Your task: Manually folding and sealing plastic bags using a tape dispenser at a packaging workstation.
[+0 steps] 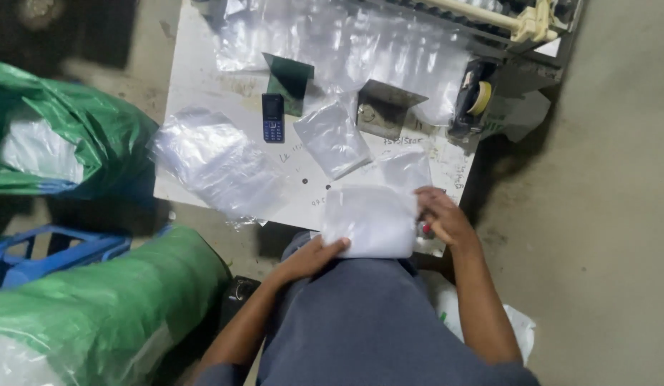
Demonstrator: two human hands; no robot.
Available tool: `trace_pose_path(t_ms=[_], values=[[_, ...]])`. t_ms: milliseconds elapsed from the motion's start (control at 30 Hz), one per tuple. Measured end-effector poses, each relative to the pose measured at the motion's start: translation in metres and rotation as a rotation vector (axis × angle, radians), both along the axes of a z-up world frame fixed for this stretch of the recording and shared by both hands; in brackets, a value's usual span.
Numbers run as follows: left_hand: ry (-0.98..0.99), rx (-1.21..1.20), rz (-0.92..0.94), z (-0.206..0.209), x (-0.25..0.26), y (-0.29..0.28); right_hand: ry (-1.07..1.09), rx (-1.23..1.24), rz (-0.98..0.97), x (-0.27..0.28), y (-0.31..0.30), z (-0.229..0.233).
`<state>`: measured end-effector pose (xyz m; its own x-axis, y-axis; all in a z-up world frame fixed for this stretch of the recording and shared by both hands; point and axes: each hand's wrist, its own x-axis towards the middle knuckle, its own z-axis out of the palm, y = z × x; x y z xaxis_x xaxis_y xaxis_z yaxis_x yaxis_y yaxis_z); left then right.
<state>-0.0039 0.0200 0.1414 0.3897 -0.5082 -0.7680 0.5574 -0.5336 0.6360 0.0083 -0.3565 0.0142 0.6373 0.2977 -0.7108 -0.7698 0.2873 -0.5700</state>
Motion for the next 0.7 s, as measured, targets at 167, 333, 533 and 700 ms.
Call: trace_pose_path(t_ms=[167,333,533,700], values=[[-0.239,-0.102,-0.104,-0.098,-0.024,-0.011,-0.541,0.203,0.176,0.004,0.064,0.087],[-0.207,0.016,0.119,0.014,0.027,-0.001,-0.011,-0.031,0.532,-0.042,0.083,0.036],[-0.753,-0.038,0.219,-0.064,0.006,-0.003,0.179,0.134,-0.020,-0.034,0.098,0.060],[-0.300,0.241,0.273,-0.115,0.022,-0.038,-1.302,-0.183,0.108,-0.079,0.012,-0.117]])
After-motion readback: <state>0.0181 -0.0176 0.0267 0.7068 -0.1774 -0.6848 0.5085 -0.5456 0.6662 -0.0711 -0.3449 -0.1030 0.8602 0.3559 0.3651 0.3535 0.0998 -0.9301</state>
